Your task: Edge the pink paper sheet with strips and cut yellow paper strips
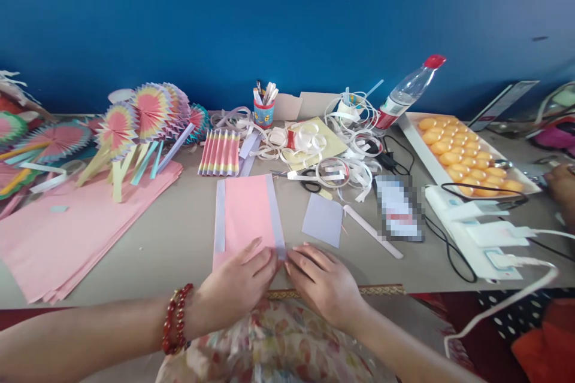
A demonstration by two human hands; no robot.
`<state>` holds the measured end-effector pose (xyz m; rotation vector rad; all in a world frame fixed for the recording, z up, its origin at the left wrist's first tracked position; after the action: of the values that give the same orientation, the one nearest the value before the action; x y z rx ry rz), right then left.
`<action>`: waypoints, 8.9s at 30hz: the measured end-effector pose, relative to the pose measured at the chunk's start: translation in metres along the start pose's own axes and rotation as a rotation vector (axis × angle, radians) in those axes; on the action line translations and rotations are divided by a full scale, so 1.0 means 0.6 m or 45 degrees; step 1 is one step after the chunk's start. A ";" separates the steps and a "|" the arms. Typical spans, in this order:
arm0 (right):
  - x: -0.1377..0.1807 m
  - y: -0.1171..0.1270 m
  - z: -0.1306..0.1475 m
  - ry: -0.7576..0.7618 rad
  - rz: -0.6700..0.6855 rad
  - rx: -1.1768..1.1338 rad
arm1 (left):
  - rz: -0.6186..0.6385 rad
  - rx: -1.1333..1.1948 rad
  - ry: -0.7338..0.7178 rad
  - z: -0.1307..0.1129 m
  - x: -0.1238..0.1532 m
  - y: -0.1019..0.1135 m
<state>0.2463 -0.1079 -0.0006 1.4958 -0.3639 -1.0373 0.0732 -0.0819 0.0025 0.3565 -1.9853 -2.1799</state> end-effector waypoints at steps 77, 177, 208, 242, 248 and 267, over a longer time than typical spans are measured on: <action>0.010 0.109 -0.091 -0.450 -0.274 -0.696 | -0.064 0.261 -0.046 0.058 -0.026 -0.001; -0.077 0.005 -0.094 -0.630 0.365 -0.888 | -0.349 0.915 0.562 0.110 -0.037 0.021; 0.008 0.038 -0.136 -0.300 0.091 0.090 | -0.291 0.468 0.197 0.142 -0.088 0.017; 0.024 0.034 -0.142 -0.587 -0.097 -0.368 | -0.113 0.896 0.458 0.107 -0.169 -0.013; 0.022 0.029 -0.147 -0.603 -0.097 -0.391 | -0.059 0.912 0.455 0.119 -0.175 -0.013; 0.020 0.025 -0.148 -0.594 -0.026 -0.347 | -0.064 0.936 0.420 0.119 -0.171 -0.024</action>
<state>0.3260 -0.0639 -0.0023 1.0092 -0.5108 -1.3934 0.1509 0.0167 0.0007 0.7995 -2.4982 -1.2153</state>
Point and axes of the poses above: each hand's wrist, its own x-axis away from the middle knuckle, its own y-axis out of the back of the hand, z = x × y, the point moved 4 cm from there along -x, towards the middle knuckle, and after that the axes turned 2 degrees about x, right-handed, at the moved point
